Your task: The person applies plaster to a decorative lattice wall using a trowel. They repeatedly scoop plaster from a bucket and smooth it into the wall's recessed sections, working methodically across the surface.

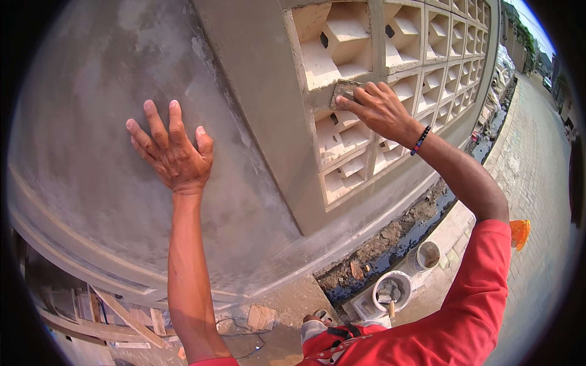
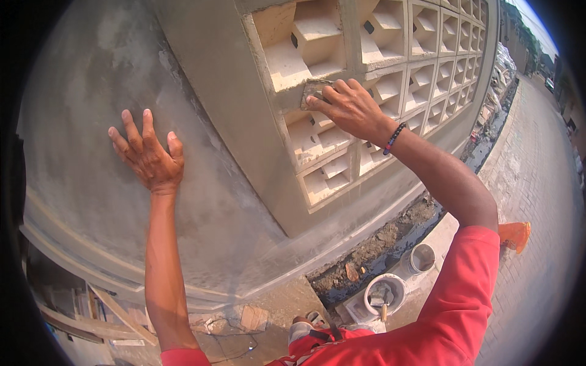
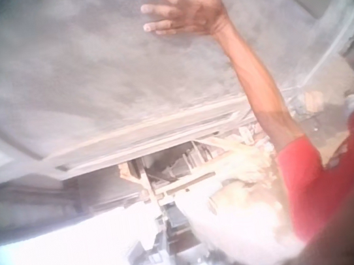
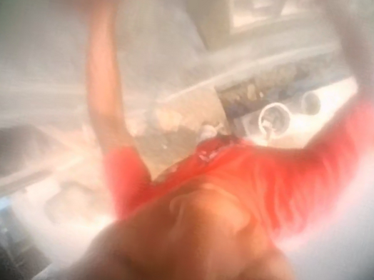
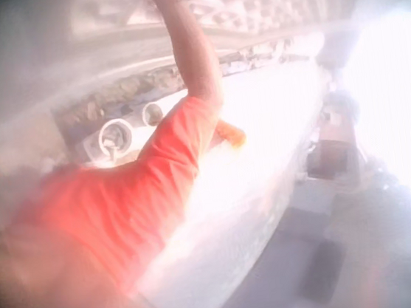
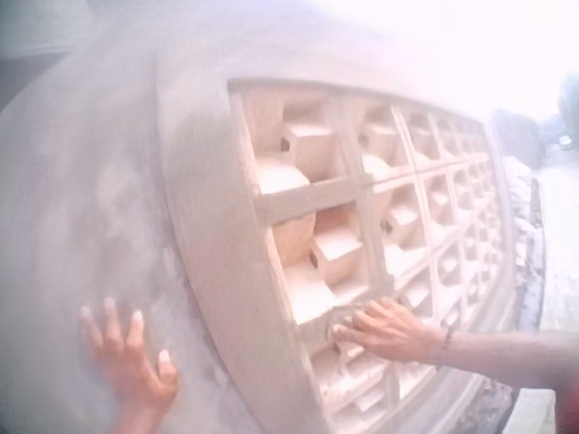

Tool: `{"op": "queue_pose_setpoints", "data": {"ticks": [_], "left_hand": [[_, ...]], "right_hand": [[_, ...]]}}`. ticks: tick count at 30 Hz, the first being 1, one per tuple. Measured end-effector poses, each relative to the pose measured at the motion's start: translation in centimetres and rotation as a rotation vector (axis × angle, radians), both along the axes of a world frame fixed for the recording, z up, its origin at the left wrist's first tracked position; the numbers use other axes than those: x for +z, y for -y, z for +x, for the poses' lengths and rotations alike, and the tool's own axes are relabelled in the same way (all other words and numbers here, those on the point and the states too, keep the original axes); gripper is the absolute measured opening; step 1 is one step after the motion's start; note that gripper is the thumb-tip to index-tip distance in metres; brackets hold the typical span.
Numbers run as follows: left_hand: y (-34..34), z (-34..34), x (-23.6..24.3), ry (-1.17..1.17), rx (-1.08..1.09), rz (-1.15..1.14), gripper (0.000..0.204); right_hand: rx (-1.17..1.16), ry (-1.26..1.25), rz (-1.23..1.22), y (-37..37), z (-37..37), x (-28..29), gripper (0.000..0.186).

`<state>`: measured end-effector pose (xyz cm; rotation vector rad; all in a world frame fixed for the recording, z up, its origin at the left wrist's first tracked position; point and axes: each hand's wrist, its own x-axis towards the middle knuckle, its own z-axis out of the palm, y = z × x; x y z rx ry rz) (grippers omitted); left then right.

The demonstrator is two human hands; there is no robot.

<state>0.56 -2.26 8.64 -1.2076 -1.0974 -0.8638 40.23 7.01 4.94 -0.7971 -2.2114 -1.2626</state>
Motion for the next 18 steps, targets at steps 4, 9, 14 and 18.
{"op": "queue_pose_setpoints", "data": {"ticks": [4,9,14,18], "left_hand": [[0.2,0.4,0.0,-0.007,0.020,0.001,0.059],[0.7,0.4,0.1,-0.019,0.057,-0.005,0.060],[0.1,0.0,0.0,-0.085,0.052,0.013,0.060],[0.6,-0.6,0.3,-0.108,0.089,0.042,0.060]], "right_hand": [[-0.149,-0.030,-0.019,-2.3,7.7,-0.7,0.041],[0.008,-0.127,-0.043,0.3,4.2,-0.9,0.038],[-0.009,-0.100,-0.020,0.6,-1.0,-0.1,0.038],[-0.018,-0.138,0.008,-2.4,4.4,-1.1,0.031]]}}
